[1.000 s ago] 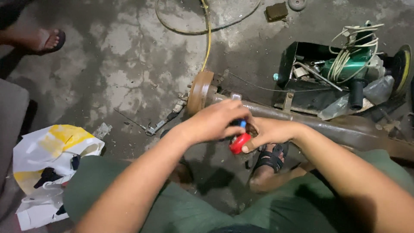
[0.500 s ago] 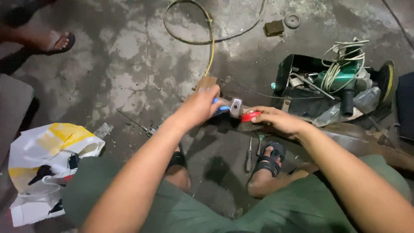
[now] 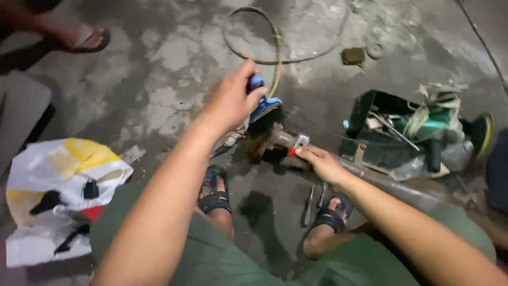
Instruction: The person scrubs a rusty metal axle or shaft with a red abrasive pad and a blue scraper tool. They rotate the part to clean different sections, focusing on the flange and the shaft surface.
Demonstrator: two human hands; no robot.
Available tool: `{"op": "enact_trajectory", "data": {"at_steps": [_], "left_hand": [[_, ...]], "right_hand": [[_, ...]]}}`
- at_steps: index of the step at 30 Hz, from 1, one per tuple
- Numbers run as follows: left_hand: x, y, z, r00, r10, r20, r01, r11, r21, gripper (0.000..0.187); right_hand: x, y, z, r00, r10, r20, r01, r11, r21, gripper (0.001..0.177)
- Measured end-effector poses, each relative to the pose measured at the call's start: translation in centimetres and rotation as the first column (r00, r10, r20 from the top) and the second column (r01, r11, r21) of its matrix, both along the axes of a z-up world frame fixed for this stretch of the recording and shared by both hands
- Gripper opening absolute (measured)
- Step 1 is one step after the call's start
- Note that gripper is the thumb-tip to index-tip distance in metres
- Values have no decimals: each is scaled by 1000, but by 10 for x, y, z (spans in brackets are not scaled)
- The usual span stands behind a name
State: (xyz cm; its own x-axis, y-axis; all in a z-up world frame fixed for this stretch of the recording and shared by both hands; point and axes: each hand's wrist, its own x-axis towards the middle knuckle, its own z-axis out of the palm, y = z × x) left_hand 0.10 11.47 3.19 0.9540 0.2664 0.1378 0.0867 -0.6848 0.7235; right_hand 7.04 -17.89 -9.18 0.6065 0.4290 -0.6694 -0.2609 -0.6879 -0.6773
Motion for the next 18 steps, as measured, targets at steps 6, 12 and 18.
{"op": "enact_trajectory", "data": {"at_steps": [6,12,18], "left_hand": [[6,0,-49,1000,-9,-16,10,999,40,22],[6,-13,-78,995,49,-86,-57,994,-93,35],[9,-14,-122,979,80,-188,-101,989,-105,26]], "right_hand": [[40,55,-39,857,16,515,-62,995,73,67],[41,75,-72,838,-18,546,-56,991,118,69],[40,65,-74,652,308,693,-297,944,-140,69]]}}
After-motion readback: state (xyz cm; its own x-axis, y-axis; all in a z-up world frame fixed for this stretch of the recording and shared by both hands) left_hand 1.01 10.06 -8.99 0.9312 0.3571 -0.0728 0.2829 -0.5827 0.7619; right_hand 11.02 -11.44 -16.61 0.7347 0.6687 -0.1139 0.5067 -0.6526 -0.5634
